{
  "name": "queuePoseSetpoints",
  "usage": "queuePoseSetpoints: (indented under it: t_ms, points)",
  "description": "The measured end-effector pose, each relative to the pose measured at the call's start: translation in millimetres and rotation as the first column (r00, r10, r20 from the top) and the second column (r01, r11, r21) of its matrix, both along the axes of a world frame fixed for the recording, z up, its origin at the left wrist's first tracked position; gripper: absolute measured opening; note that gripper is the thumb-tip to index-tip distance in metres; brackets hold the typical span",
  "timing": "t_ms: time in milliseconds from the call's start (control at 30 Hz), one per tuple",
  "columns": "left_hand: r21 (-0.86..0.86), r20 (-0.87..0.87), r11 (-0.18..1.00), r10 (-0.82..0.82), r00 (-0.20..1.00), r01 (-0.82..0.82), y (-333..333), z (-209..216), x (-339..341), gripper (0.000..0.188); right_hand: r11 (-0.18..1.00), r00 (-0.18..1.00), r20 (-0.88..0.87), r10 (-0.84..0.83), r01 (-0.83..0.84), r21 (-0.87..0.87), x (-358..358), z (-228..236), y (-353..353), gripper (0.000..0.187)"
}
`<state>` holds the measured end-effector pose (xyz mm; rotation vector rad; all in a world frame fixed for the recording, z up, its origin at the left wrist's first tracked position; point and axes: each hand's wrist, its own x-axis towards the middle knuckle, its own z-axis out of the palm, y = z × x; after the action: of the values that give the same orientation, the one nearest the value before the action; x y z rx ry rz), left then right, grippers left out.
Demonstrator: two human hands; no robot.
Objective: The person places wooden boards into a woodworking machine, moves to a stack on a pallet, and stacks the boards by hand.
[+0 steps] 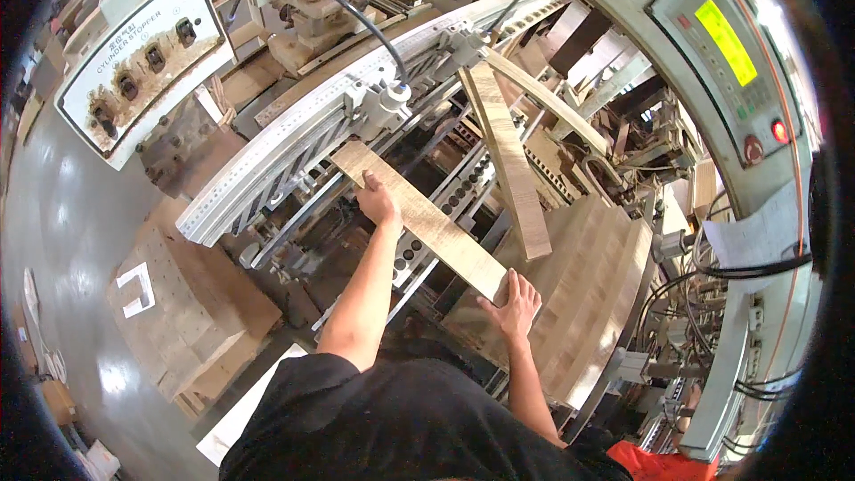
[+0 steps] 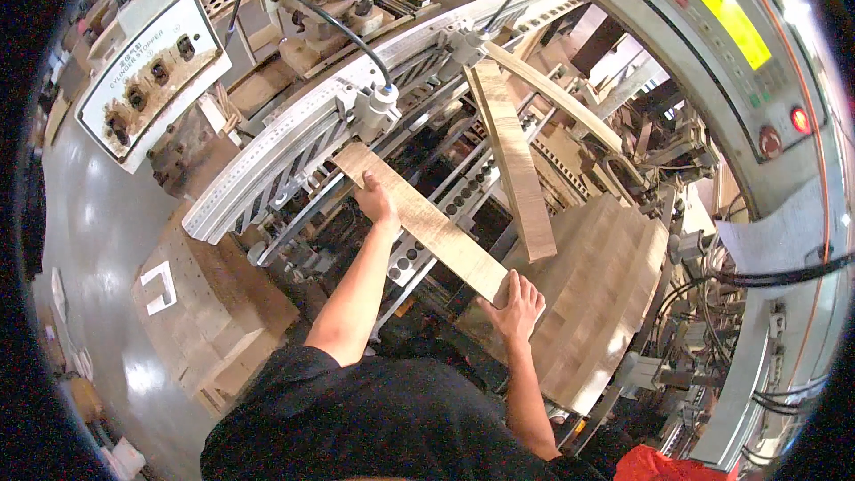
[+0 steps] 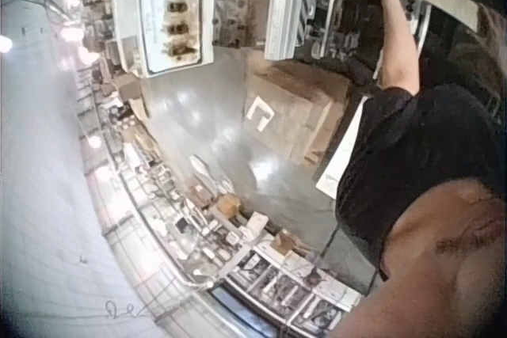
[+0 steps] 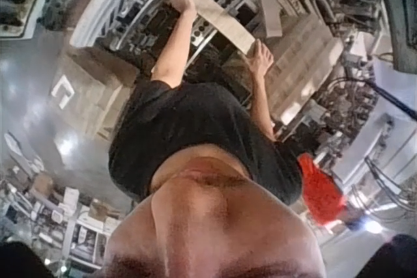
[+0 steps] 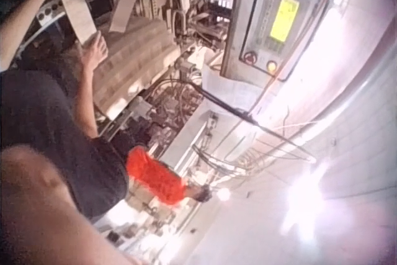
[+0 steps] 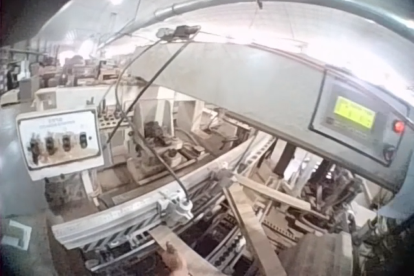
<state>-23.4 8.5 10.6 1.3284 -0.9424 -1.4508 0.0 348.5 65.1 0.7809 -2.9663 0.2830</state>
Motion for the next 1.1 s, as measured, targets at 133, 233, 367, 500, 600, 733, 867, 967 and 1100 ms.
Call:
queuePoseSetpoints:
  t_ms: [133,233,367,500,600,733,867,967,1100]
  points:
    - [0.06,0.041,0.997,-0.046,0.998,0.044,-19,-9,3,0.055,1.0,1.0,0.022,0.018,-0.018,-0.017,-1,4,-20,0.096]
    - [0.019,0.077,0.999,-0.049,0.996,0.048,-21,-6,6,0.06,0.999,0.998,0.066,0.011,-0.014,0.039,0,3,-23,0.093]
    - [0.025,0.125,1.0,-0.004,0.992,0.001,-22,-12,-3,0.061,0.998,0.999,0.042,0.027,-0.029,0.048,-4,-1,-24,0.094]
    - [-0.005,0.024,1.0,-0.022,0.999,0.022,-21,-17,-3,0.06,0.996,0.999,0.045,0.018,-0.022,0.082,-6,-3,-22,0.095]
    - [0.034,0.014,0.999,-0.02,1.0,0.02,-18,-11,-4,0.052,0.997,0.998,0.058,0.003,-0.007,0.082,-4,1,-23,0.096]
    - [-0.001,-0.05,1.0,-0.024,0.998,0.024,-16,-8,0,0.051,0.997,0.996,0.085,0.006,-0.013,0.077,-5,0,-23,0.096]
    - [-0.003,-0.013,1.0,0.005,1.0,-0.005,-16,-15,-2,0.049,0.997,0.995,0.094,0.013,-0.02,0.074,-4,2,-21,0.095]
    - [-0.024,-0.024,1.0,-0.004,1.0,0.003,-19,-18,-1,0.049,0.997,0.995,0.093,0.021,-0.028,0.069,-1,3,-24,0.095]
    - [0.08,0.036,0.996,-0.027,0.999,0.024,-17,-4,1,0.049,0.997,0.995,0.099,0.001,-0.009,0.081,-2,5,-25,0.094]
